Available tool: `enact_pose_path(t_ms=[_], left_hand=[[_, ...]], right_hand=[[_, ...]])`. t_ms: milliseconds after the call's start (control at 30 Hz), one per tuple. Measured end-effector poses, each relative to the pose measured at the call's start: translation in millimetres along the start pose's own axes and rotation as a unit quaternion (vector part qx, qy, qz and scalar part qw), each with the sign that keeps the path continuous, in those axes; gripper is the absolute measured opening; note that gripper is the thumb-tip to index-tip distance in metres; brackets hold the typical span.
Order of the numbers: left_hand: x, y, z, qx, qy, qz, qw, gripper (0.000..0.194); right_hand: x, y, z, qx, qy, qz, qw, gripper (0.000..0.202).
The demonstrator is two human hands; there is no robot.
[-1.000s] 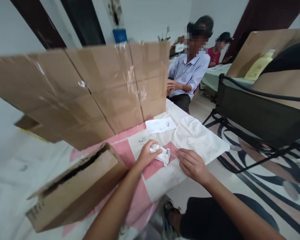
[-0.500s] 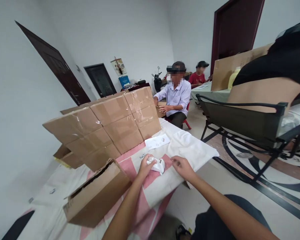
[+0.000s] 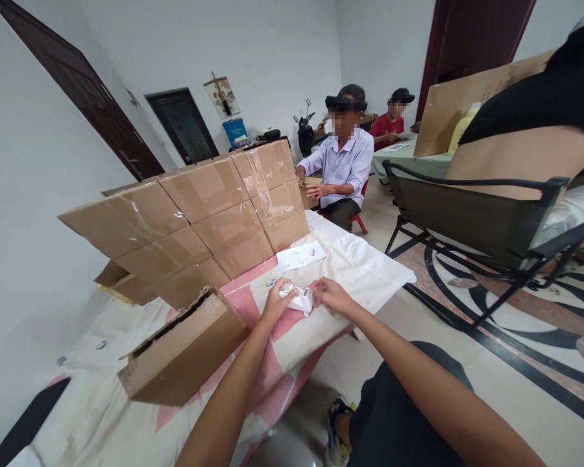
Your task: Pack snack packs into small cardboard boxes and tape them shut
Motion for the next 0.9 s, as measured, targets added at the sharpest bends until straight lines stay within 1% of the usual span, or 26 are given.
enact_pose_path(t_ms=[67, 200, 300, 400, 467, 600, 733, 800, 833, 900], left_hand=[[0, -0.3, -1, 0.002, -0.004, 0.000, 1.000, 0.024], [0, -0.6, -3, 0.008, -0.008, 0.000, 1.000, 0.022], [0, -1.1, -3, 0.013, -0.010, 0.003, 1.000, 0.022], [0, -1.3, -3, 0.018, -0.014, 0.004, 1.000, 0.022], [0, -1.6, -3, 0.020, -0.016, 0.005, 1.000, 0.022], [0, -1.8, -3, 0.020, -0.014, 0.006, 1.000, 0.022], [0, -1.9, -5, 0.019, -0.015, 0.007, 1.000, 0.023], [0, -2.1, -7, 0.020, -0.018, 0.009, 1.000, 0.023], [0, -2.3, -7, 0.021, -0.020, 0.010, 1.000, 0.023], [0, -2.6, -8, 0.021, -0.020, 0.011, 1.000, 0.023]], right_hand=[[-2, -1, 0, 0.019, -0.004, 0.003, 1.000, 0.009], [0, -6, 4, 0.049, 0.006, 0.028, 0.998, 0.011], [5, -8, 8, 0.066, 0.033, 0.039, 0.997, 0.022], [10, -8, 15, 0.087, 0.076, 0.038, 0.993, 0.032], [12, -7, 20, 0.102, 0.102, 0.030, 0.989, 0.035], [20, -3, 28, 0.141, 0.137, -0.002, 0.980, 0.032], [33, 0, 39, 0.254, 0.178, -0.055, 0.949, 0.020], [37, 1, 41, 0.268, 0.175, -0.074, 0.944, 0.013], [36, 2, 40, 0.260, 0.163, -0.080, 0.949, 0.013], [33, 4, 35, 0.229, 0.128, -0.078, 0.962, 0.019]])
Point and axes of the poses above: each hand's wrist, its own x-axis away from the middle knuckle, its own y-axis out of the back of the hand, z = x × y, the point moved 10 cm from there along -x, towards the middle knuckle, and after that the axes turned 5 degrees about -z, right-handed, at the moved point
